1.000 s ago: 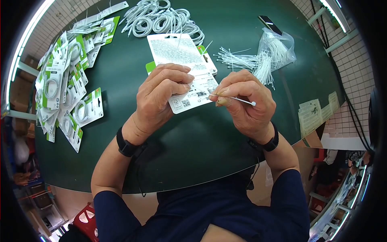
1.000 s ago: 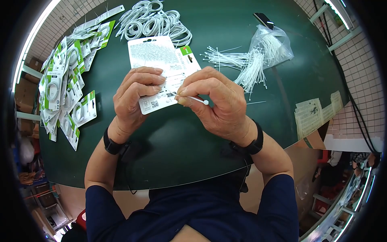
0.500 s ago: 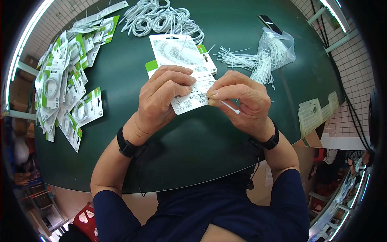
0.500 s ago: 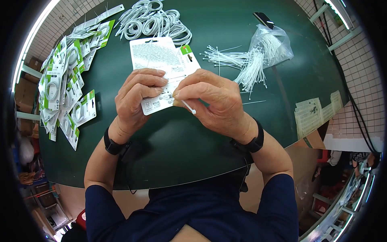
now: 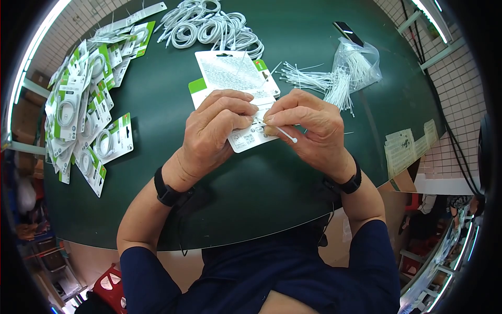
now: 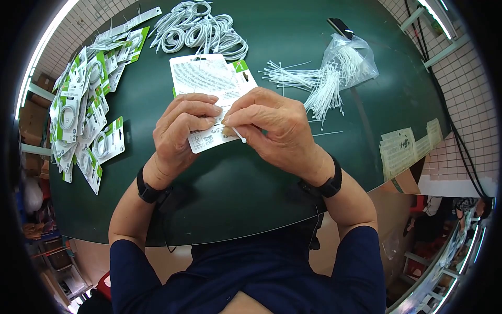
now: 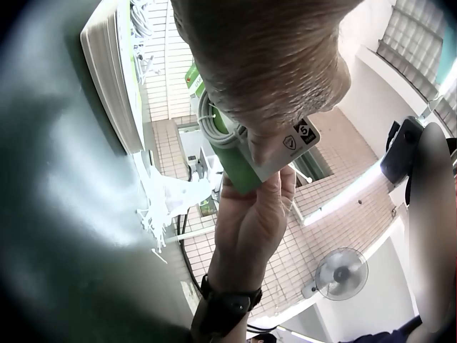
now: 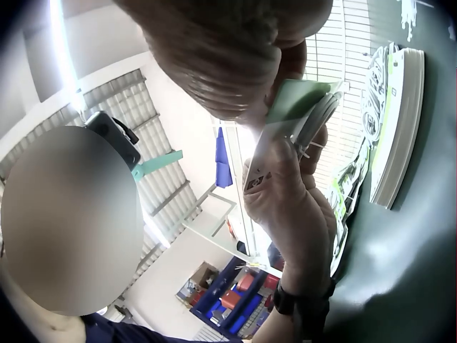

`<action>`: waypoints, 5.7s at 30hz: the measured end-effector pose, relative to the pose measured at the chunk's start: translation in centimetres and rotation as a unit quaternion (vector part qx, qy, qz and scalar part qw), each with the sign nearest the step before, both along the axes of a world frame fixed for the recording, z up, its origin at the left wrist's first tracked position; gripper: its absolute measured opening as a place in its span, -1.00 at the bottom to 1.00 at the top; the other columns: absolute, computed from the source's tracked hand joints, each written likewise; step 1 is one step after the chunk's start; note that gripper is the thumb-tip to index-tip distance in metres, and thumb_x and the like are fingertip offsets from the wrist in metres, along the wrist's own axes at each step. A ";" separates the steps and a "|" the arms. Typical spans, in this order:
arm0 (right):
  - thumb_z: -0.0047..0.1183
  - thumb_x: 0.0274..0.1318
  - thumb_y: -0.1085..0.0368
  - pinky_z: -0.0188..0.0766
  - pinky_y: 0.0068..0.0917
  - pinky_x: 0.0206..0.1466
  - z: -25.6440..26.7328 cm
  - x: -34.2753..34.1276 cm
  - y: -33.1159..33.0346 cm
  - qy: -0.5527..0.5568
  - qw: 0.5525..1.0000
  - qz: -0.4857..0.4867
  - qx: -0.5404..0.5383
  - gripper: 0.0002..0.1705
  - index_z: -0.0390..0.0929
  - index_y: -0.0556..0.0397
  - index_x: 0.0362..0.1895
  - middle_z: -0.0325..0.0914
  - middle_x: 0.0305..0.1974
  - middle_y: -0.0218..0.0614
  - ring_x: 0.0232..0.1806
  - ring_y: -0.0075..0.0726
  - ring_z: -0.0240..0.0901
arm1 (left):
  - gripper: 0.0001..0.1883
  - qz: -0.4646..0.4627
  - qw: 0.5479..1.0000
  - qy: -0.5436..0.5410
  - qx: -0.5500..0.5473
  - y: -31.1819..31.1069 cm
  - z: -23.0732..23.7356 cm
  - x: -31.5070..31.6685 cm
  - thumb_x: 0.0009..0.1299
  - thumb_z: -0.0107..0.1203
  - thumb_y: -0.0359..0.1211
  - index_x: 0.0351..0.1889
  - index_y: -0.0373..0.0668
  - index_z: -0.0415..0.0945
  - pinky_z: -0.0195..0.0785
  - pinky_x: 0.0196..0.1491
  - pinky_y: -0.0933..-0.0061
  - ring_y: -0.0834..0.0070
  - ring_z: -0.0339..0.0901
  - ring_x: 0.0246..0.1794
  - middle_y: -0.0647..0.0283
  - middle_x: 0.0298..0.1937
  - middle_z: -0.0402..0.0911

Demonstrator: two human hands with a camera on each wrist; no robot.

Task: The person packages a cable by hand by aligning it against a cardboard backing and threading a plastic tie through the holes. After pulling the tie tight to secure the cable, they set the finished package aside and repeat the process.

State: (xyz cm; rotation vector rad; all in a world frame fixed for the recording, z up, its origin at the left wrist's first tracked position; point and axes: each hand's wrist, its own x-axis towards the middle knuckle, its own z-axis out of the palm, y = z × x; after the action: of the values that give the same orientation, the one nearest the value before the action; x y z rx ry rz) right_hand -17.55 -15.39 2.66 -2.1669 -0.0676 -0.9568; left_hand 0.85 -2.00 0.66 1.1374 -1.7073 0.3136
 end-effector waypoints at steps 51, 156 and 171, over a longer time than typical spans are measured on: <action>0.53 -0.26 0.50 0.42 -0.46 -0.31 -0.1 0.4 0.3 -0.118 0.957 -0.096 -0.247 -0.55 0.79 -0.13 -0.17 0.60 -0.24 -0.48 -0.29 -0.34 0.44 | -0.60 -0.187 0.787 0.552 0.203 1.4 0.7 -3.7 0.58 0.23 -0.41 0.32 -0.35 0.51 0.58 0.17 0.43 0.56 0.66 0.09 0.16 0.14 0.71; 0.48 -0.17 0.55 0.49 -0.45 -0.36 -1.3 0.8 -0.1 -0.122 0.967 -0.061 -0.214 -0.56 0.80 -0.06 -0.12 0.71 -0.18 -0.33 -0.32 -0.31 0.54 | -0.66 -0.090 0.825 0.533 0.164 1.3 0.1 -4.1 0.57 0.19 -0.53 0.26 -0.41 0.48 0.60 0.13 0.45 0.52 0.69 0.04 0.10 0.10 0.73; 0.47 0.01 0.54 0.50 -0.45 -0.28 -1.5 1.0 0.2 -0.120 0.985 -0.042 -0.117 -0.67 0.77 -0.01 -0.10 0.75 -0.21 -0.28 -0.30 -0.29 0.59 | -0.65 -0.099 0.788 0.583 0.175 1.2 0.0 -4.0 0.56 0.19 -0.53 0.26 -0.39 0.48 0.59 0.13 0.46 0.53 0.70 0.05 0.10 0.11 0.74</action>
State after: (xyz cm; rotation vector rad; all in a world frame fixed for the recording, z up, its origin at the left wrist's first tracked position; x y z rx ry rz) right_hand -16.57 -15.24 1.12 -2.2690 -0.2153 -1.3115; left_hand -3.19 -0.83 0.69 1.0226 -0.7257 -0.7596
